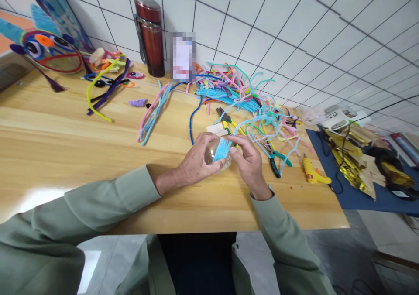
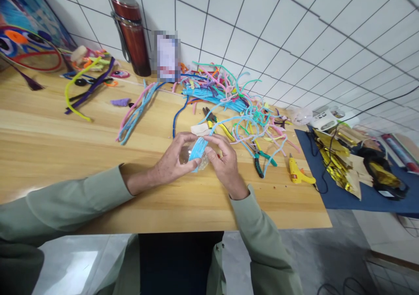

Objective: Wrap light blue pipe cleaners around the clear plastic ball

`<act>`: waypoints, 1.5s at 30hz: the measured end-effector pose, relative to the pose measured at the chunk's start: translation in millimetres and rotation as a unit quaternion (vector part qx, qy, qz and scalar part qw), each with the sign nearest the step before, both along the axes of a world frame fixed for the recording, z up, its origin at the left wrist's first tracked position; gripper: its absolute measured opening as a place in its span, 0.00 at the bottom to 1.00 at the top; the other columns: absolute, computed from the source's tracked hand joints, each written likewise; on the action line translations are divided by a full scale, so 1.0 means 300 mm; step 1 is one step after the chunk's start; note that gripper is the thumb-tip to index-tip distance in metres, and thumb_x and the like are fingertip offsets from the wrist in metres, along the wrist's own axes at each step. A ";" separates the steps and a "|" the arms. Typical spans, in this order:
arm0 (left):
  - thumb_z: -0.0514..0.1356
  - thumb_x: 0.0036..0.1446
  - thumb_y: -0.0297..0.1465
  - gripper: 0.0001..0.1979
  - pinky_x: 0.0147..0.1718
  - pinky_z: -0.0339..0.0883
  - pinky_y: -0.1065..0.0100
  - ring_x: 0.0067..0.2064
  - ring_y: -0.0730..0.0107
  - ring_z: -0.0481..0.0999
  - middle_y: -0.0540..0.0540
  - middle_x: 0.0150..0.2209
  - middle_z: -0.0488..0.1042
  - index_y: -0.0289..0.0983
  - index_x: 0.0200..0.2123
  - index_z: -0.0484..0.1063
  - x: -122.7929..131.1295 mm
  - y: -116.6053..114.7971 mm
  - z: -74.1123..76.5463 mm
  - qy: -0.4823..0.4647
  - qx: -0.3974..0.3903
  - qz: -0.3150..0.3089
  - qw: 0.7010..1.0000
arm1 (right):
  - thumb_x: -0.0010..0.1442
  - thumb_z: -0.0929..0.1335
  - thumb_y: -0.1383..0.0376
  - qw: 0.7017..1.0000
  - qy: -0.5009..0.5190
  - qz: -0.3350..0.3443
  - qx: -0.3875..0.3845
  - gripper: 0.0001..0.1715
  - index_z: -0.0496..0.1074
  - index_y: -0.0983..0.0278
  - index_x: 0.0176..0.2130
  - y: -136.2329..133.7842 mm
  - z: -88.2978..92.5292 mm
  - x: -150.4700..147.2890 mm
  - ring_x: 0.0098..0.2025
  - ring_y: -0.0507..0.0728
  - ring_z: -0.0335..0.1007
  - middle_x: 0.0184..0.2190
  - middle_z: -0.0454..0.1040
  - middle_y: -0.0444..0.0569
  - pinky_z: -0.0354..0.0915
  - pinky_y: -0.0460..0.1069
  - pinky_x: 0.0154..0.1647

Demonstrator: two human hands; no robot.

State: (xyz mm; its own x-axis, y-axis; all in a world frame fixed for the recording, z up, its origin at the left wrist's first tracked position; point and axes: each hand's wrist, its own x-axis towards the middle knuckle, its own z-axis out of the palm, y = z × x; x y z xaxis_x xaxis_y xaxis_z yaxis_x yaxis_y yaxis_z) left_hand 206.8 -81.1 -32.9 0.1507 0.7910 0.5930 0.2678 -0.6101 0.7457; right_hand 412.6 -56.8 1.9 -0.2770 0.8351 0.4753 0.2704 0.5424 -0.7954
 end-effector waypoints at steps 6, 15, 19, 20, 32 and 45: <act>0.68 0.66 0.36 0.27 0.63 0.73 0.46 0.64 0.49 0.75 0.37 0.61 0.72 0.42 0.64 0.65 0.000 0.000 -0.004 0.003 0.004 -0.007 1.000 | 0.72 0.72 0.49 0.999 0.010 0.016 -0.042 0.18 0.83 0.52 0.56 -0.004 -0.007 -0.004 0.60 0.64 0.78 0.56 0.82 0.51 0.72 0.62 0.65; 0.69 0.66 0.38 0.28 0.63 0.74 0.47 0.64 0.50 0.75 0.37 0.61 0.72 0.43 0.64 0.65 -0.010 0.004 0.000 0.013 -0.011 -0.023 1.000 | 0.71 0.74 0.53 0.999 0.012 0.022 -0.048 0.17 0.82 0.52 0.57 -0.015 -0.002 -0.007 0.59 0.62 0.77 0.56 0.81 0.50 0.72 0.60 0.61; 0.70 0.64 0.38 0.30 0.63 0.73 0.46 0.63 0.49 0.75 0.37 0.60 0.72 0.42 0.65 0.65 -0.009 0.009 -0.012 0.007 -0.014 -0.025 1.000 | 0.70 0.74 0.55 0.998 0.003 0.026 -0.052 0.19 0.80 0.53 0.58 -0.018 0.000 -0.008 0.61 0.63 0.77 0.58 0.81 0.51 0.72 0.60 0.62; 0.71 0.63 0.39 0.31 0.63 0.73 0.46 0.63 0.49 0.75 0.37 0.60 0.72 0.42 0.64 0.65 -0.008 0.010 -0.015 0.005 -0.010 -0.024 1.000 | 0.70 0.74 0.55 0.998 0.000 0.025 -0.053 0.19 0.80 0.53 0.58 -0.018 -0.001 -0.008 0.61 0.63 0.76 0.58 0.81 0.51 0.72 0.60 0.63; 0.74 0.57 0.36 0.39 0.66 0.72 0.42 0.67 0.45 0.74 0.35 0.64 0.71 0.43 0.67 0.62 -0.007 0.014 -0.018 0.023 -0.013 -0.027 0.999 | 0.69 0.73 0.56 0.998 -0.015 0.034 -0.053 0.23 0.77 0.53 0.62 -0.013 -0.003 -0.002 0.64 0.65 0.75 0.61 0.78 0.53 0.71 0.64 0.67; 0.74 0.60 0.41 0.37 0.65 0.73 0.41 0.67 0.44 0.74 0.34 0.65 0.71 0.43 0.67 0.62 -0.011 0.014 -0.022 0.027 -0.007 -0.029 0.999 | 0.68 0.73 0.59 0.997 -0.045 0.050 -0.046 0.29 0.76 0.50 0.66 -0.013 -0.005 0.013 0.72 0.67 0.69 0.67 0.76 0.51 0.66 0.67 0.75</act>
